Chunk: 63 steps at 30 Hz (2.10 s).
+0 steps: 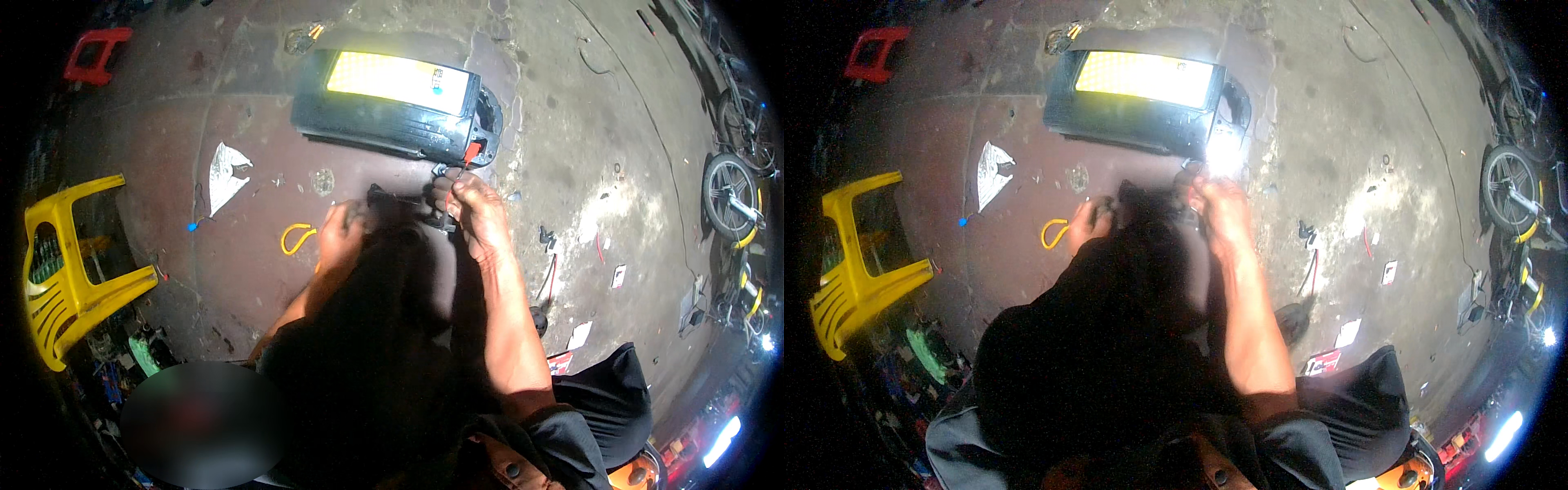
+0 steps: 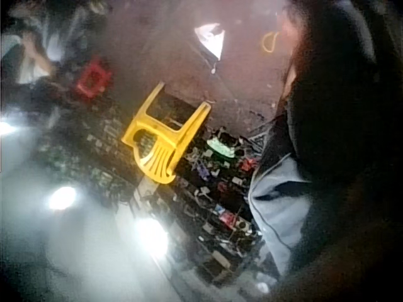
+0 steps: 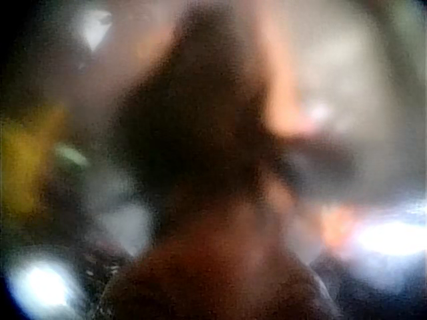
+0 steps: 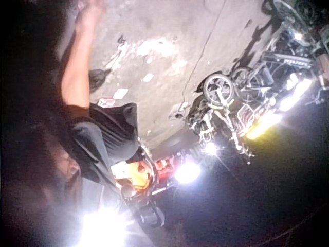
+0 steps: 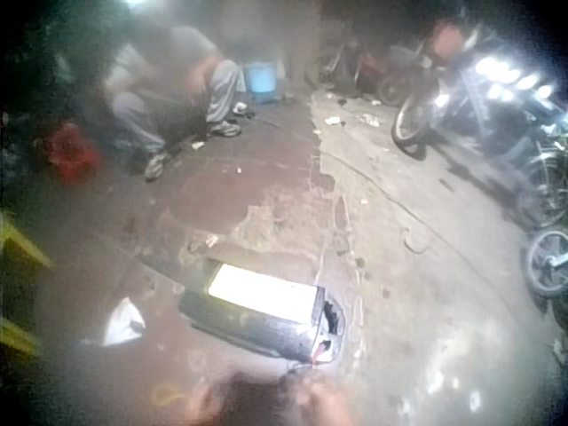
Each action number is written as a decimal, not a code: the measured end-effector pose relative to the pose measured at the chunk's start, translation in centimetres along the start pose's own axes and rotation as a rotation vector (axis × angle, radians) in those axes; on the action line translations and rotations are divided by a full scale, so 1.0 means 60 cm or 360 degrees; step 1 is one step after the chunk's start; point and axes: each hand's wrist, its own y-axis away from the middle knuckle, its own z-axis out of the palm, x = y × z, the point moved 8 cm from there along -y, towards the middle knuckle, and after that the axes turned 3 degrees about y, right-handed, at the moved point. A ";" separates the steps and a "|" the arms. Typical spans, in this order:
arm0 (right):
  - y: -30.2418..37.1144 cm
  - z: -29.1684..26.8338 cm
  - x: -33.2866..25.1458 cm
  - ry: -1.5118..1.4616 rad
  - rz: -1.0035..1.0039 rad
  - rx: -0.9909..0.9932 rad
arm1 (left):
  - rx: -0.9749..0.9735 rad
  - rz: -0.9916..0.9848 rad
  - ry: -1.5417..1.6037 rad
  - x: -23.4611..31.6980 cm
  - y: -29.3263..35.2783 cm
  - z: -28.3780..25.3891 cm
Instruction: The person repairs electrical wires on a battery by stripping wire ends with pliers, twisting wires together, and securing the connection with electrical tape.
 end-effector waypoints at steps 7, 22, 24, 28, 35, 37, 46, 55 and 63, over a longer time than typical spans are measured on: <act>0.007 0.004 -0.004 0.0132 -0.0026 0.0144 | -0.0063 0.0010 -0.0821 -0.061 0.057 -0.060; 0.010 -0.006 0.011 0.0027 -0.0158 0.0331 | -0.0114 -0.0688 -0.0864 -0.199 0.080 -0.099; 0.011 -0.006 0.003 0.0294 -0.0212 0.0326 | -0.0149 -0.0821 -0.0776 -0.200 0.087 -0.090; 0.014 0.001 0.003 0.0330 -0.0234 0.0352 | 0.0068 -0.0848 -0.0619 -0.161 0.110 -0.072; 0.019 0.008 -0.013 0.0364 -0.0212 0.0433 | 0.0021 -0.0764 -0.0499 -0.083 0.116 -0.066; 0.017 0.012 -0.013 0.0294 -0.0228 0.0424 | 0.0033 -0.0704 -0.0380 -0.085 0.129 -0.070; 0.015 0.026 -0.035 0.0565 -0.0445 0.0419 | -0.0114 -0.0841 -0.0904 -0.128 0.110 -0.083; 0.010 0.016 -0.026 0.0464 -0.0314 0.0392 | -0.0742 -0.0750 -0.0219 0.092 0.032 0.001; 0.023 0.027 -0.038 0.0478 -0.0227 0.0341 | -0.0768 0.0170 -0.0513 0.158 -0.032 0.066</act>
